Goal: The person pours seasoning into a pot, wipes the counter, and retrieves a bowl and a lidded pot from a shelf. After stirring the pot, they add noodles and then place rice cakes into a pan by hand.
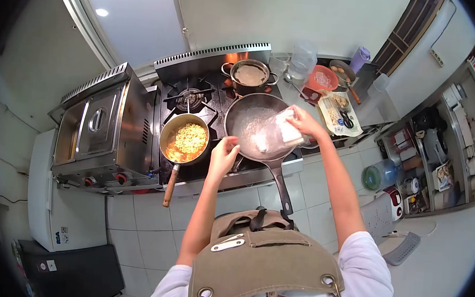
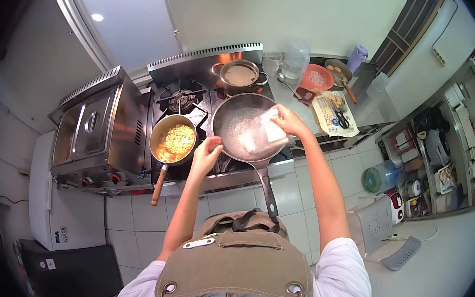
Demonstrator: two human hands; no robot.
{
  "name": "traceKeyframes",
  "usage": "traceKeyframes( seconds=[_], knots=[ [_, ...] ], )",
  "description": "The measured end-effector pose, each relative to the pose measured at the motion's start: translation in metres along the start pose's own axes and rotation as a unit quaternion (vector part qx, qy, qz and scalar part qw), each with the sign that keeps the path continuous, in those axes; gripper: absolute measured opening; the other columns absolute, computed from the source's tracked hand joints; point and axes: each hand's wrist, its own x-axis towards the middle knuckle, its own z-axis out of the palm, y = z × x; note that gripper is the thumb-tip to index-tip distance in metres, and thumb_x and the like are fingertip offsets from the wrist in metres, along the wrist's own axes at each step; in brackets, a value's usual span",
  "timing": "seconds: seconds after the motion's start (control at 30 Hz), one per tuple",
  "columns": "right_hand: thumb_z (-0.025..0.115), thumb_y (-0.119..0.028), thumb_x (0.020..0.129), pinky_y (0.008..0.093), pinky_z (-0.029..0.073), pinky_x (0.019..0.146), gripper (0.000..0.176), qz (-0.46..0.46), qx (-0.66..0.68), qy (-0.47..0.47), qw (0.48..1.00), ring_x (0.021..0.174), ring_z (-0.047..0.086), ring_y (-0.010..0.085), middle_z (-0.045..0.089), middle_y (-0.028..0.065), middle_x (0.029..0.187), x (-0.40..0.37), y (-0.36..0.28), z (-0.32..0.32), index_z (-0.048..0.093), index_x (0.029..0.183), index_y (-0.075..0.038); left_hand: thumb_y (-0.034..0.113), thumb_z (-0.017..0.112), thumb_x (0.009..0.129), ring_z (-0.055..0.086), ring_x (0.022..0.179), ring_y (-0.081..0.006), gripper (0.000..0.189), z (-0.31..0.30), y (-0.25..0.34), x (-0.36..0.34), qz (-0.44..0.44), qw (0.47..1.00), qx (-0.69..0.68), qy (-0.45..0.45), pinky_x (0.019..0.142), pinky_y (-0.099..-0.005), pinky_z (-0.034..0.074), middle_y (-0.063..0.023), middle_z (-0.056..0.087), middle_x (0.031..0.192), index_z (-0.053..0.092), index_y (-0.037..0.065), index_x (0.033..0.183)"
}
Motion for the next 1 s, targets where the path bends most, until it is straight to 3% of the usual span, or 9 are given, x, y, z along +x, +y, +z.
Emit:
traceKeyframes(
  seconds=[0.13,0.23,0.33,0.47,0.53,0.67,0.77,0.83,1.0],
  knots=[
    [0.061,-0.017,0.082,0.0319,0.045,0.076,0.027,-0.012,-0.085,-0.048,0.995,0.083,0.058,0.0184,0.061,0.0103,0.088,0.010,-0.023,0.002,0.051,0.103,-0.003,0.017,0.068,0.076,0.058,0.097,-0.0273,0.041,0.015,0.009,0.051,0.199,0.975,0.094,-0.023,0.085,-0.0346,0.045,-0.0147,0.059,0.108,0.055,0.003,0.112],
    [0.060,-0.019,0.083,0.0359,0.046,0.078,0.030,-0.007,-0.189,-0.064,0.980,0.090,0.060,0.0278,0.062,0.0162,0.095,0.009,-0.064,0.006,0.050,0.106,-0.003,0.020,0.071,0.073,0.056,0.099,-0.0322,0.048,0.029,0.017,0.079,0.261,0.952,0.152,-0.043,0.087,-0.0369,0.044,-0.0173,0.056,0.114,0.053,0.004,0.115],
    [0.061,-0.020,0.082,0.0385,0.046,0.077,0.034,-0.024,-0.213,-0.068,0.974,0.090,0.060,0.0327,0.063,0.0185,0.094,0.008,-0.084,0.010,0.047,0.108,-0.004,0.025,0.073,0.069,0.052,0.107,-0.0299,0.059,0.036,0.035,0.092,0.238,0.953,0.145,-0.123,0.092,-0.0385,0.041,-0.0135,0.056,0.116,0.049,0.008,0.120],
    [0.064,-0.018,0.078,0.0390,0.047,0.072,0.035,-0.008,-0.282,-0.126,0.951,0.087,0.060,0.0351,0.063,0.0182,0.093,0.010,-0.108,0.010,0.047,0.106,-0.004,0.026,0.076,0.069,0.062,0.086,-0.0255,0.044,0.045,0.048,0.101,0.217,0.956,0.080,-0.179,0.078,-0.0334,0.048,-0.0134,0.065,0.089,0.060,0.001,0.101],
    [0.067,-0.018,0.076,0.0372,0.048,0.070,0.036,-0.039,-0.278,-0.132,0.951,0.084,0.062,0.0336,0.064,0.0180,0.092,0.012,-0.100,0.008,0.050,0.103,-0.004,0.015,0.075,0.071,0.065,0.079,-0.0153,0.031,0.048,0.048,0.099,0.153,0.974,0.014,-0.169,0.072,-0.0269,0.050,-0.0114,0.066,0.084,0.061,-0.001,0.093],
    [0.067,-0.016,0.074,0.0380,0.048,0.072,0.030,-0.060,-0.201,-0.029,0.977,0.084,0.063,0.0298,0.064,0.0174,0.088,-0.005,-0.095,0.010,0.055,0.098,-0.003,0.011,0.073,0.073,0.064,0.079,-0.0133,0.024,0.048,0.029,0.102,0.135,0.978,0.001,-0.156,0.071,-0.0253,0.050,-0.0092,0.067,0.084,0.061,-0.002,0.090],
    [0.067,-0.013,0.073,0.0352,0.049,0.072,0.024,-0.047,-0.207,-0.037,0.976,0.081,0.064,0.0275,0.066,0.0152,0.085,-0.011,-0.081,0.000,0.061,0.094,-0.002,0.012,0.074,0.071,0.061,0.066,-0.0077,0.021,0.048,0.019,0.101,0.099,0.981,-0.097,-0.135,0.060,-0.0247,0.048,-0.0055,0.064,0.068,0.059,-0.002,0.078],
    [0.066,-0.013,0.075,0.0292,0.050,0.068,0.018,-0.033,-0.231,-0.023,0.972,0.073,0.066,0.0194,0.067,0.0098,0.078,-0.013,-0.077,-0.001,0.066,0.090,-0.002,0.012,0.074,0.071,0.061,0.066,-0.0081,0.022,0.049,0.022,0.097,0.106,0.980,-0.106,-0.134,0.060,-0.0247,0.048,-0.0058,0.064,0.069,0.059,-0.002,0.079],
    [0.064,-0.013,0.076,0.0294,0.050,0.069,0.018,-0.046,-0.195,-0.018,0.980,0.074,0.066,0.0198,0.067,0.0118,0.080,-0.011,-0.070,0.000,0.067,0.092,-0.004,0.014,0.073,0.072,0.064,0.070,-0.0116,0.030,0.045,0.037,0.091,0.125,0.986,-0.039,-0.107,0.063,-0.0256,0.050,-0.0103,0.067,0.082,0.061,0.001,0.097]
  ],
)
